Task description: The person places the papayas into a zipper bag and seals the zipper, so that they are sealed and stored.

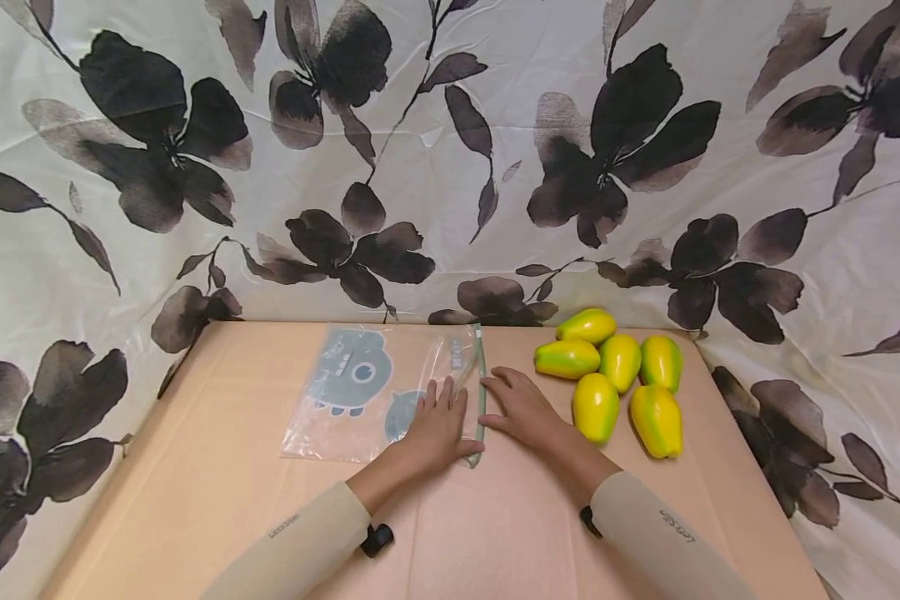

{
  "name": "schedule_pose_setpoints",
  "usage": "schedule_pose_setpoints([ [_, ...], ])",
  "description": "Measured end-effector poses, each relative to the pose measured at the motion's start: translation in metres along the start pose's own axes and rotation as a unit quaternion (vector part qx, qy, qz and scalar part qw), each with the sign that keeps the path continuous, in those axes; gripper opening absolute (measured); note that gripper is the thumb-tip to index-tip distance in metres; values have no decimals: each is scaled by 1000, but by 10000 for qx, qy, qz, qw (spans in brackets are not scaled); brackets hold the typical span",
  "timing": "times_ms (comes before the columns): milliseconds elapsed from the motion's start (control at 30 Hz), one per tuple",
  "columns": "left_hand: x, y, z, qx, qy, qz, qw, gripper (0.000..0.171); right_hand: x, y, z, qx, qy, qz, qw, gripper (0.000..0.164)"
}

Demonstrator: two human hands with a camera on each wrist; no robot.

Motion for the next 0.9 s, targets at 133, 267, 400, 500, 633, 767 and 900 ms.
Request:
schedule_pose_setpoints([
  [133, 1, 0, 0, -19, 53, -73, 10000, 105, -1, 0, -1, -31, -9, 59, 10000, 71],
  [267, 0, 0, 0, -107, -7, -38, 9999, 110, -2, 1, -1, -2, 43, 25, 10000, 71],
  [400, -2, 0, -1, -148, -108, 61, 9998, 113, -1, 1, -1, 47, 83, -17, 10000, 72],
  [500, -4, -1, -3, -139, -199, 115, 9996, 114, 0, 1, 0, 59, 103, -23, 9999, 72],
  [633, -4, -2, -4, -92, -360, 117, 9992, 113, 1, 0, 0, 45, 65, 6, 10000, 73],
  [767, -4, -4, -5, -95, -548, 189, 9983, 114, 3, 1, 1, 53, 92, 6, 9999, 74],
  [900, -5, -4, -6, -97, -593, 344, 9976, 118, 3, 1, 2, 88, 81, -9, 9999, 74],
])
Point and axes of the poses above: each hand's wrist, its own y-axis towards the middle knuckle, its own x-axis out of the palm, z = x × y, the point moved 10 cm from there along y, towards the middle knuckle, and after that the axes turned 5 degrees about x, right-handed, at the moved point
